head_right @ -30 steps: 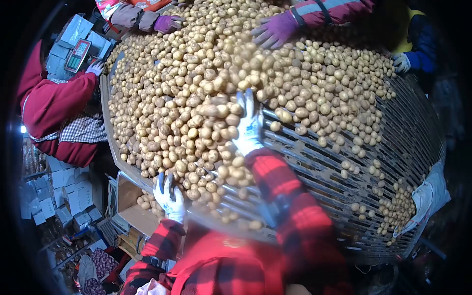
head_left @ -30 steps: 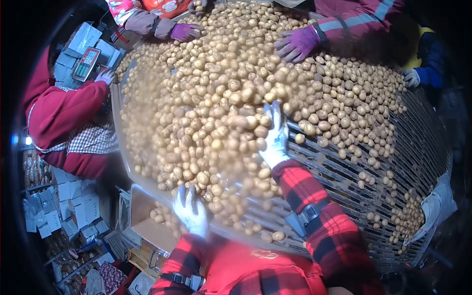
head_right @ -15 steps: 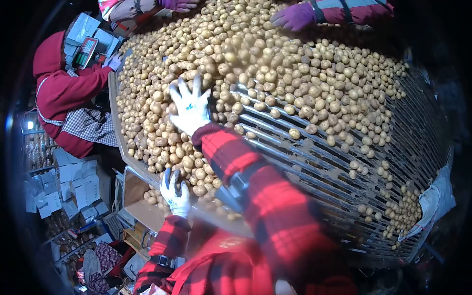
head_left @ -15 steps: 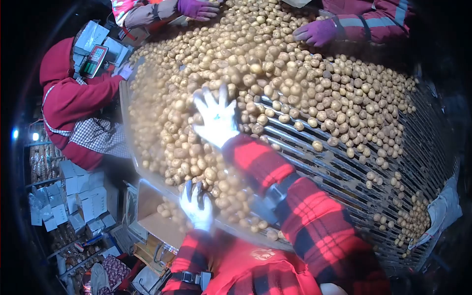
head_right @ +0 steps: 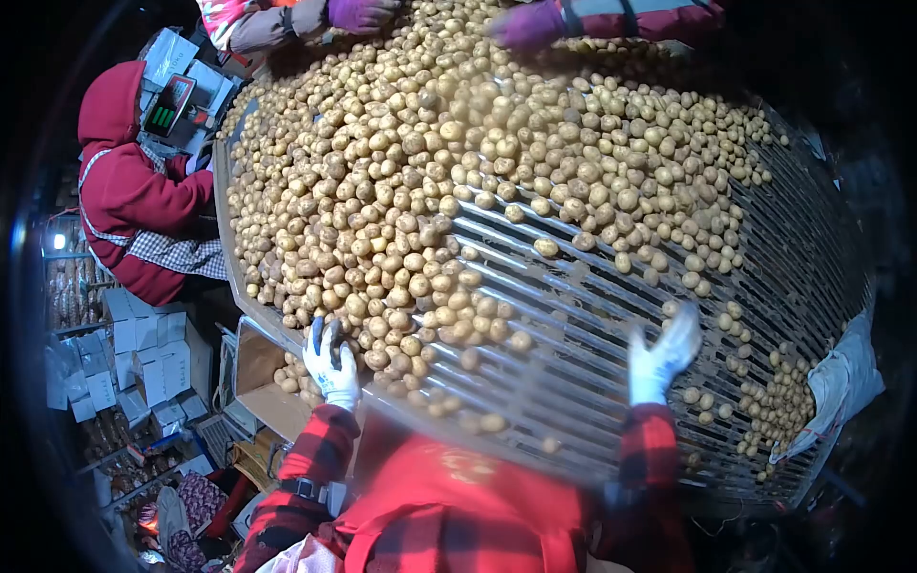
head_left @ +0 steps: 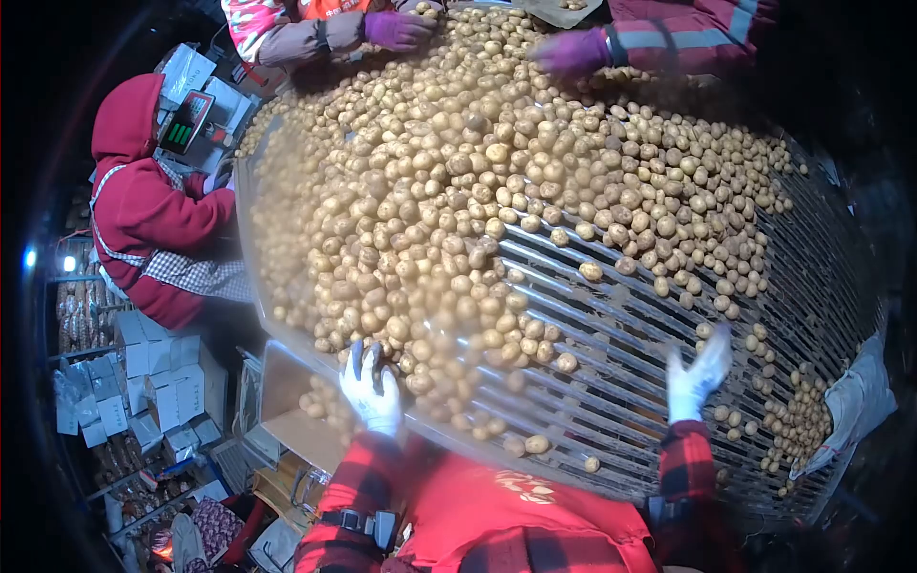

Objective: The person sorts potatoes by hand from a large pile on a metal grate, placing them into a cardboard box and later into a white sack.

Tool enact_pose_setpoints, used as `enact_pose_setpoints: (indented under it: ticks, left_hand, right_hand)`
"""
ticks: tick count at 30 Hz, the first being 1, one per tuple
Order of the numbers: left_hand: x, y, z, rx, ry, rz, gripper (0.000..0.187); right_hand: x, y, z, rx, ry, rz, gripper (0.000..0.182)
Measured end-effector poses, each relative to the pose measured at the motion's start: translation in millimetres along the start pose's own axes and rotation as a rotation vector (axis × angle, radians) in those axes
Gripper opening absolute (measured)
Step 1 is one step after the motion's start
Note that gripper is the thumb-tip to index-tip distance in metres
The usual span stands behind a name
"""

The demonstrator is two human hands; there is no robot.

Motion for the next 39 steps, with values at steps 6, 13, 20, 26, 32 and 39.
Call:
enact_pose_setpoints:
  ticks: [6,13,20,26,32,39]
  left_hand:
    - [1,1,1,-0.036,-0.010,-0.027,0.050]
    - [1,1,1,-0.021,0.004,0.003,0.053]
    - [1,5,-2,-0.018,-0.035,-0.024,0.054]
    - [0,2,-4,-0.038,-0.064,-0.033,0.051]
    - [-1,-1,-3,-0.062,-0.069,-0.017,0.049]
    - [-2,-5,-2,-0.061,-0.053,0.026,0.043]
  right_hand:
    - [-55,40,-27,0.005,-0.087,-0.040,0.100]
    - [-139,105,-116,0.063,-0.142,-0.030,0.109]
    - [-168,144,-197,0.018,-0.201,-0.054,0.105]
    - [-206,170,-264,-0.181,-0.269,-0.213,0.093]
    - [-105,129,-377,-0.376,-0.747,-0.420,0.044]
    - [-28,140,-431,0.215,-0.994,-0.461,0.020]
Point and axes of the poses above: each hand's wrist, its own x-axis away from the middle knuckle, its own y-axis out of the palm, z = x × y, the point moved 9 cm from there along -x, towards the middle knuckle, and after that the axes turned 8 degrees about -x, right-handed, at the moved point
